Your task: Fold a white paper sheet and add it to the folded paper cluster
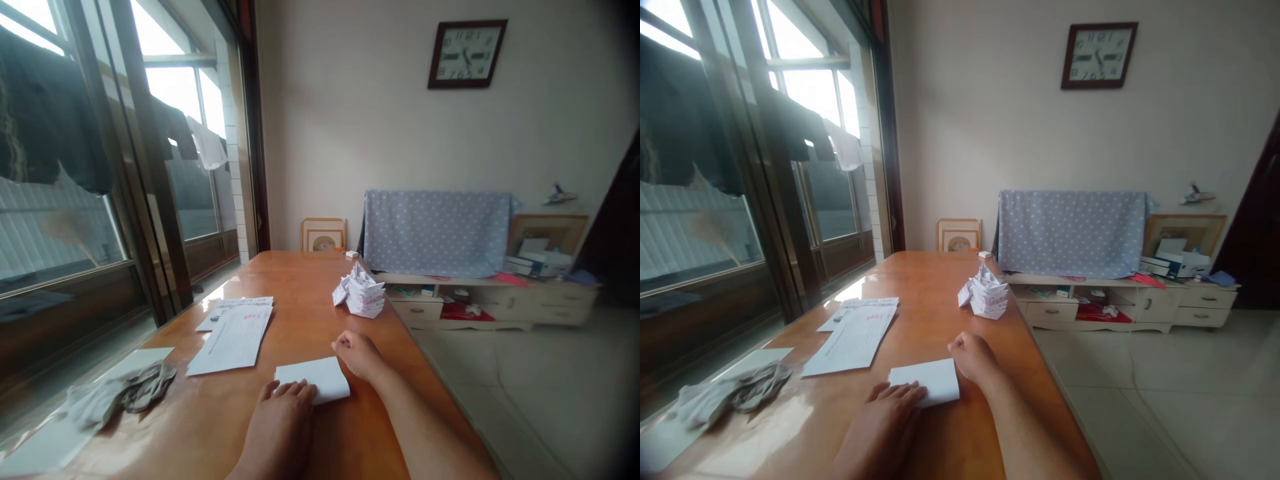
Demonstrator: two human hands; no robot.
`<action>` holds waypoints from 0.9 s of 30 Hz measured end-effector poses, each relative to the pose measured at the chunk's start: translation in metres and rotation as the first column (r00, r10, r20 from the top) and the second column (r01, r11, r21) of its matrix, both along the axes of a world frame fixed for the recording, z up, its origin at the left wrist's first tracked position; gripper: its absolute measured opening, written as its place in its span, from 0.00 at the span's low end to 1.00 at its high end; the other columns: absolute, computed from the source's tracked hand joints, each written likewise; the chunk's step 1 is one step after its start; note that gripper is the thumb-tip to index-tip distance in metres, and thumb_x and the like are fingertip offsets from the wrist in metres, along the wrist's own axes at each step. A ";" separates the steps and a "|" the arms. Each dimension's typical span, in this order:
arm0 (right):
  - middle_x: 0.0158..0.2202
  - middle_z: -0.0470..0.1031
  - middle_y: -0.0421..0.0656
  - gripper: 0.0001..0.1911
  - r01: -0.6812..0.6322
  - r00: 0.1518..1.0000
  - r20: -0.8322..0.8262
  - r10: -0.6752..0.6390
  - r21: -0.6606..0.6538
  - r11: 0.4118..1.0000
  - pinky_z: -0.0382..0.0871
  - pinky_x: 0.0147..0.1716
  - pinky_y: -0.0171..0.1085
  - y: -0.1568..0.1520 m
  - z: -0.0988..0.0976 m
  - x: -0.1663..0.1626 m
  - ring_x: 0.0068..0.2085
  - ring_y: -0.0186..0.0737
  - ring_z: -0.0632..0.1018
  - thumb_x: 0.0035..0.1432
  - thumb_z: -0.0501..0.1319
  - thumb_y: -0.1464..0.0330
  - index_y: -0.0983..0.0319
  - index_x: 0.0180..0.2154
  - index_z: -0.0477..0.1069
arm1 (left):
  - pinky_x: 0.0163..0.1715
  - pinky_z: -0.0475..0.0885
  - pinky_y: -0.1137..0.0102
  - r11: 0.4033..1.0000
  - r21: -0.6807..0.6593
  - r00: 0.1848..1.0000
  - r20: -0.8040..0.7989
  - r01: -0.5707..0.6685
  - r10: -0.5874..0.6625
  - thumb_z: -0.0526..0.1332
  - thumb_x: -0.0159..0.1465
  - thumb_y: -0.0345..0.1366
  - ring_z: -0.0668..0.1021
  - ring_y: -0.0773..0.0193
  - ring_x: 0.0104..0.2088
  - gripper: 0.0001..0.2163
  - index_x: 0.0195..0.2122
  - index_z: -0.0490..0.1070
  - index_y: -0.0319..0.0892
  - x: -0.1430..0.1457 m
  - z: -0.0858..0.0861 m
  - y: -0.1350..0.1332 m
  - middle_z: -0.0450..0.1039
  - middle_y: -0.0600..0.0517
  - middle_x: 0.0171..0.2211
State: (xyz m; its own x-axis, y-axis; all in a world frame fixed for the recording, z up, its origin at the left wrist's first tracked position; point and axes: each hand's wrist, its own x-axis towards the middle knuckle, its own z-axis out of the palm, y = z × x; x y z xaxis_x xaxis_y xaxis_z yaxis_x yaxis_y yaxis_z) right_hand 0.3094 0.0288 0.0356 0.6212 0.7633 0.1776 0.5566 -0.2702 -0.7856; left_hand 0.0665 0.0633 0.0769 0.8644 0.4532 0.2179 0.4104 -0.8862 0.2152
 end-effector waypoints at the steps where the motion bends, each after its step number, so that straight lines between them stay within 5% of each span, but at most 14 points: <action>1: 0.30 0.77 0.42 0.13 0.015 1.000 -0.028 -0.015 0.016 1.000 0.62 0.31 0.34 0.000 0.001 0.001 0.34 0.39 0.75 0.55 0.64 0.57 0.60 0.28 0.71 | 0.55 0.66 0.48 1.000 0.015 1.000 0.009 0.005 -0.005 0.54 0.64 0.29 0.80 0.48 0.49 0.18 0.49 0.77 0.49 0.003 0.003 0.004 0.79 0.46 0.50; 7: 0.25 0.74 0.42 0.27 0.020 0.949 -0.316 -0.009 0.034 0.999 0.61 0.20 0.33 0.002 0.004 -0.001 0.22 0.38 0.75 0.61 0.52 0.42 0.59 0.35 0.69 | 0.47 0.68 0.55 0.993 0.116 0.987 0.161 -0.033 0.014 0.51 0.68 0.31 0.81 0.51 0.42 0.16 0.49 0.76 0.47 0.021 0.009 0.036 0.82 0.46 0.42; 12: 0.28 0.76 0.46 0.37 -0.078 0.810 -0.579 0.093 0.051 0.996 0.66 0.19 0.35 0.000 0.016 -0.008 0.24 0.42 0.79 0.60 0.43 0.36 0.59 0.46 0.68 | 0.55 0.63 0.51 0.979 0.204 0.959 0.279 -0.014 -0.045 0.53 0.69 0.34 0.80 0.50 0.48 0.16 0.54 0.74 0.48 0.030 -0.001 0.053 0.79 0.46 0.51; 15: 0.32 0.78 0.47 0.33 -0.088 0.691 -0.707 0.150 0.123 0.988 0.69 0.21 0.35 -0.001 0.019 -0.009 0.26 0.41 0.79 0.59 0.49 0.38 0.59 0.45 0.69 | 0.58 0.60 0.50 0.975 0.216 0.950 0.288 0.057 -0.119 0.52 0.70 0.34 0.79 0.52 0.51 0.16 0.54 0.73 0.50 0.031 -0.011 0.054 0.77 0.47 0.53; 19: 0.36 0.77 0.45 0.23 -0.019 0.706 -0.698 0.120 0.151 0.988 0.69 0.23 0.34 -0.002 0.012 -0.005 0.31 0.41 0.78 0.52 0.66 0.55 0.59 0.46 0.69 | 0.58 0.62 0.49 0.968 0.195 0.950 0.237 0.157 -0.202 0.54 0.70 0.36 0.79 0.51 0.51 0.15 0.54 0.75 0.51 0.028 -0.016 0.050 0.78 0.47 0.52; 23: 0.42 0.78 0.47 0.32 0.006 0.743 -0.660 0.115 0.177 0.984 0.70 0.28 0.35 -0.002 0.008 -0.004 0.36 0.44 0.79 0.42 0.66 0.70 0.61 0.52 0.67 | 0.56 0.66 0.51 0.981 0.066 0.935 0.295 0.184 -0.196 0.60 0.66 0.45 0.79 0.49 0.51 0.15 0.52 0.77 0.50 0.024 -0.012 0.049 0.78 0.47 0.52; 27: 0.52 0.75 0.50 0.35 -0.030 0.753 -0.630 0.189 0.255 0.966 0.72 0.39 0.38 -0.005 0.012 -0.005 0.47 0.48 0.79 0.41 0.65 0.73 0.60 0.56 0.66 | 0.49 0.73 0.58 0.949 -0.312 0.864 0.488 0.039 0.125 0.59 0.66 0.51 0.79 0.50 0.49 0.21 0.54 0.75 0.46 0.025 -0.002 0.060 0.77 0.45 0.52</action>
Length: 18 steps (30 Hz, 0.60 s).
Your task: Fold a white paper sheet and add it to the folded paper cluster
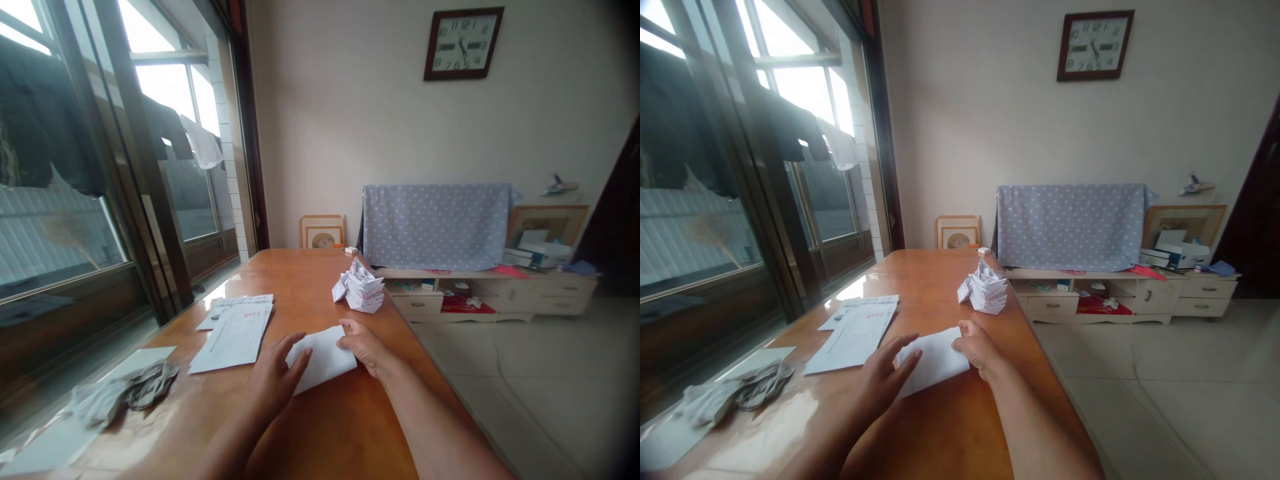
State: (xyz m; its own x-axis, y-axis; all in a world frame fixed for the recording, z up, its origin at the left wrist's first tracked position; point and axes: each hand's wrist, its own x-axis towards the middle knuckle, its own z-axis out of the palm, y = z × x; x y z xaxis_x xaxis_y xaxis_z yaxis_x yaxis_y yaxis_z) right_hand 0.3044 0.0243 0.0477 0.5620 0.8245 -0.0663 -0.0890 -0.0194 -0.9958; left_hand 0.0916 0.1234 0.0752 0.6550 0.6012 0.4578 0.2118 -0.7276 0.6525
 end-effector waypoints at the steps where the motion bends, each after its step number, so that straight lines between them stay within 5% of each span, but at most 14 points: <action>1: 0.55 0.74 0.50 0.36 -0.008 1.000 -0.001 0.008 0.016 1.000 0.72 0.42 0.39 0.000 0.001 0.000 0.50 0.49 0.78 0.42 0.65 0.72 0.60 0.56 0.66 | 0.50 0.72 0.58 0.992 -0.120 0.997 0.051 -0.047 0.054 0.60 0.65 0.52 0.78 0.49 0.51 0.22 0.55 0.74 0.45 0.001 0.003 0.004 0.77 0.44 0.53; 7: 0.63 0.68 0.51 0.33 -0.007 0.998 0.056 0.001 0.121 0.993 0.65 0.57 0.44 0.002 -0.007 0.009 0.64 0.51 0.67 0.45 0.68 0.69 0.59 0.56 0.69 | 0.58 0.67 0.56 0.842 -0.536 0.968 0.175 -0.059 0.179 0.63 0.63 0.53 0.72 0.48 0.59 0.27 0.56 0.69 0.38 0.009 0.013 0.023 0.69 0.37 0.60; 13: 0.57 0.73 0.52 0.31 -0.005 0.996 0.088 -0.008 0.137 0.991 0.71 0.50 0.45 0.001 -0.006 0.008 0.57 0.53 0.74 0.49 0.69 0.65 0.58 0.56 0.68 | 0.59 0.66 0.58 0.723 -0.687 0.989 0.146 0.073 0.039 0.61 0.64 0.56 0.70 0.49 0.62 0.30 0.61 0.65 0.40 0.010 -0.008 0.026 0.65 0.37 0.63; 18: 0.56 0.74 0.50 0.29 -0.012 1.000 -0.002 0.013 0.163 0.987 0.72 0.47 0.44 -0.001 0.001 0.003 0.52 0.51 0.77 0.49 0.69 0.65 0.58 0.53 0.69 | 0.52 0.72 0.61 0.604 -0.775 0.977 0.210 0.187 -0.034 0.65 0.63 0.50 0.76 0.51 0.54 0.32 0.63 0.61 0.40 0.010 -0.015 0.032 0.69 0.37 0.59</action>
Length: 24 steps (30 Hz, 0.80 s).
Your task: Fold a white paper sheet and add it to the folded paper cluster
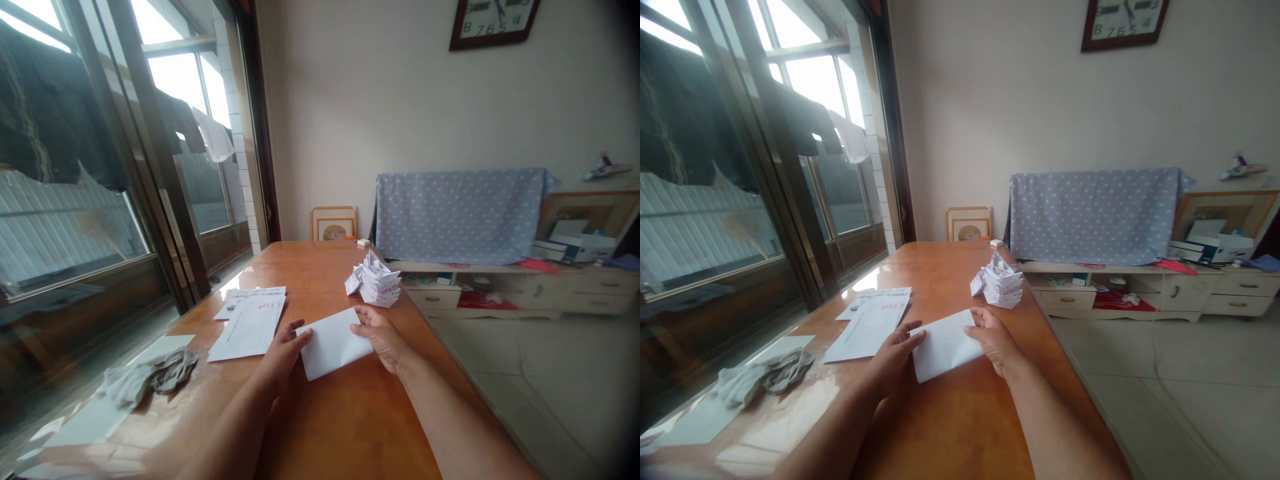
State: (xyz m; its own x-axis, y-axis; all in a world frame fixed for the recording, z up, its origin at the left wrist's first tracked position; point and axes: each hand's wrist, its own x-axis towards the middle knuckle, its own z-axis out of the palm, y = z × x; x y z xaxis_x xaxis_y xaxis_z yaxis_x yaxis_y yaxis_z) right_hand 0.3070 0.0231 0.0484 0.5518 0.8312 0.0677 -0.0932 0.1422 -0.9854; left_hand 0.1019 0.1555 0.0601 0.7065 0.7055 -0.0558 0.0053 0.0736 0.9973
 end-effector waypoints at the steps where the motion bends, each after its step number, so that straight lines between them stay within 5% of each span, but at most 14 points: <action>1: 0.55 0.74 0.50 0.29 -0.011 0.999 -0.030 0.012 0.019 1.000 0.72 0.47 0.44 0.000 0.001 -0.001 0.51 0.51 0.78 0.48 0.69 0.65 0.58 0.53 0.69 | 0.50 0.73 0.62 1.000 -0.021 1.000 0.018 0.012 -0.012 0.66 0.62 0.49 0.77 0.52 0.53 0.32 0.63 0.61 0.40 0.000 0.000 0.001 0.70 0.38 0.57; 7: 0.46 0.79 0.47 0.24 -0.040 0.995 -0.092 0.047 0.082 0.996 0.71 0.42 0.40 0.001 0.006 -0.006 0.44 0.48 0.79 0.48 0.69 0.64 0.61 0.48 0.71 | 0.38 0.74 0.68 0.996 -0.055 0.997 0.026 0.073 -0.072 0.68 0.58 0.47 0.80 0.58 0.42 0.34 0.63 0.61 0.43 -0.001 0.005 0.003 0.73 0.43 0.51; 16: 0.46 0.77 0.46 0.28 0.021 0.998 0.069 -0.012 -0.133 0.991 0.70 0.37 0.37 0.003 -0.003 -0.001 0.42 0.44 0.79 0.47 0.64 0.67 0.61 0.52 0.67 | 0.35 0.72 0.68 0.998 0.005 0.997 0.028 0.067 -0.067 0.66 0.56 0.40 0.79 0.61 0.34 0.32 0.62 0.60 0.39 -0.002 -0.005 0.012 0.73 0.50 0.37; 24: 0.29 0.71 0.37 0.36 0.074 0.965 0.264 -0.004 -0.256 0.964 0.65 0.32 0.34 -0.004 -0.004 -0.009 0.33 0.40 0.75 0.43 0.65 0.73 0.63 0.57 0.66 | 0.31 0.71 0.70 0.979 0.203 0.996 -0.087 -0.002 0.020 0.64 0.53 0.34 0.78 0.61 0.33 0.31 0.60 0.62 0.40 -0.005 -0.008 0.015 0.72 0.51 0.37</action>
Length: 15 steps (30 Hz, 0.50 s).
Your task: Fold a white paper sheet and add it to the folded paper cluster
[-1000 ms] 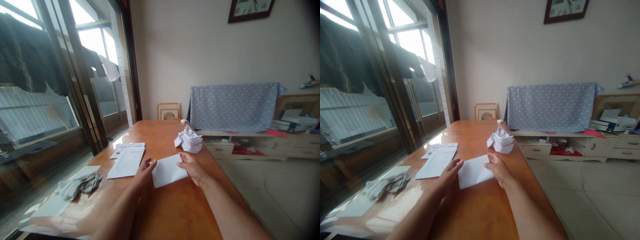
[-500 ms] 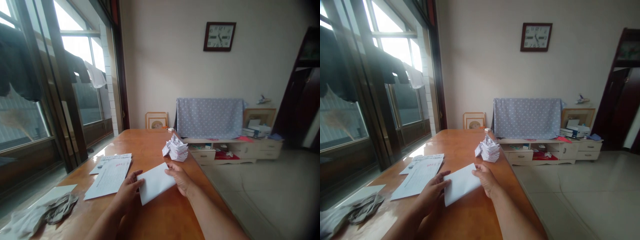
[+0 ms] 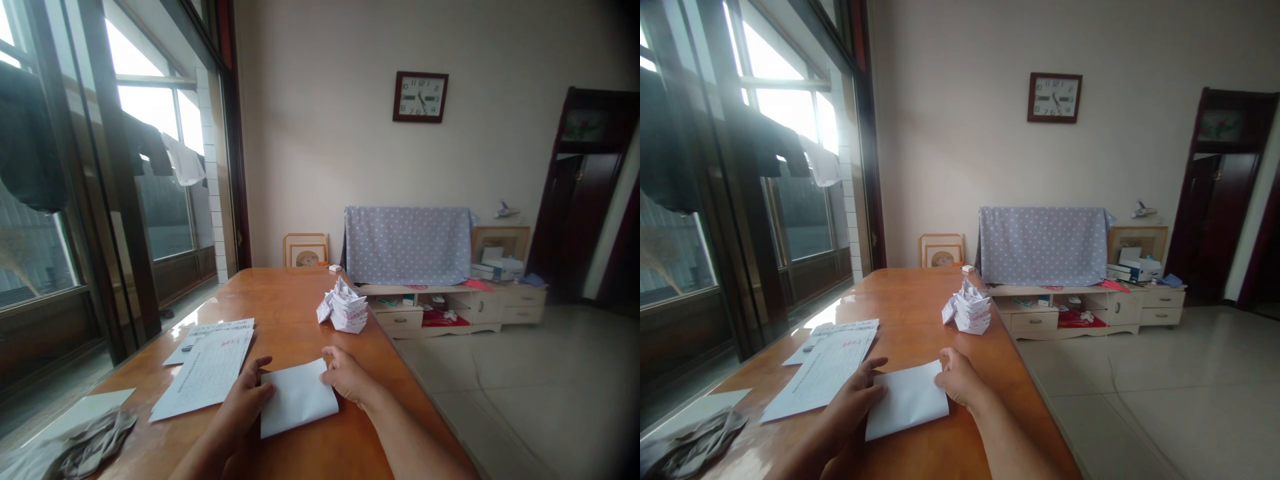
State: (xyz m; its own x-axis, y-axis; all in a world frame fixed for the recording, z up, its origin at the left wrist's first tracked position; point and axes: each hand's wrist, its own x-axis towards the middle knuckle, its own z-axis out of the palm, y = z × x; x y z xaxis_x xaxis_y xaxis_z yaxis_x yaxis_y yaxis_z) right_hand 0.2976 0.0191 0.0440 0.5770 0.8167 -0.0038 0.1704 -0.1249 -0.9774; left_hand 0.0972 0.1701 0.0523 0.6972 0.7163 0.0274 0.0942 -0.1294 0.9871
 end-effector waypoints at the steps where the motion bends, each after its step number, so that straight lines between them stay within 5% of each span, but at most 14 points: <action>1: 0.29 0.70 0.37 0.37 0.001 1.000 0.023 -0.001 -0.011 1.000 0.65 0.32 0.33 -0.001 0.000 -0.001 0.33 0.39 0.75 0.43 0.65 0.73 0.63 0.58 0.66 | 0.31 0.70 0.70 1.000 0.004 1.000 -0.005 0.004 -0.004 0.63 0.53 0.33 0.77 0.62 0.32 0.32 0.60 0.61 0.40 0.000 0.000 -0.001 0.72 0.52 0.36; 15: 0.30 0.70 0.36 0.34 -0.039 0.977 0.202 0.066 -0.133 0.990 0.66 0.37 0.35 -0.005 -0.008 0.006 0.34 0.37 0.72 0.46 0.64 0.74 0.62 0.58 0.68 | 0.30 0.68 0.73 0.980 0.191 0.993 -0.111 0.058 -0.037 0.59 0.51 0.25 0.75 0.64 0.34 0.35 0.63 0.59 0.42 -0.006 -0.006 -0.001 0.70 0.50 0.40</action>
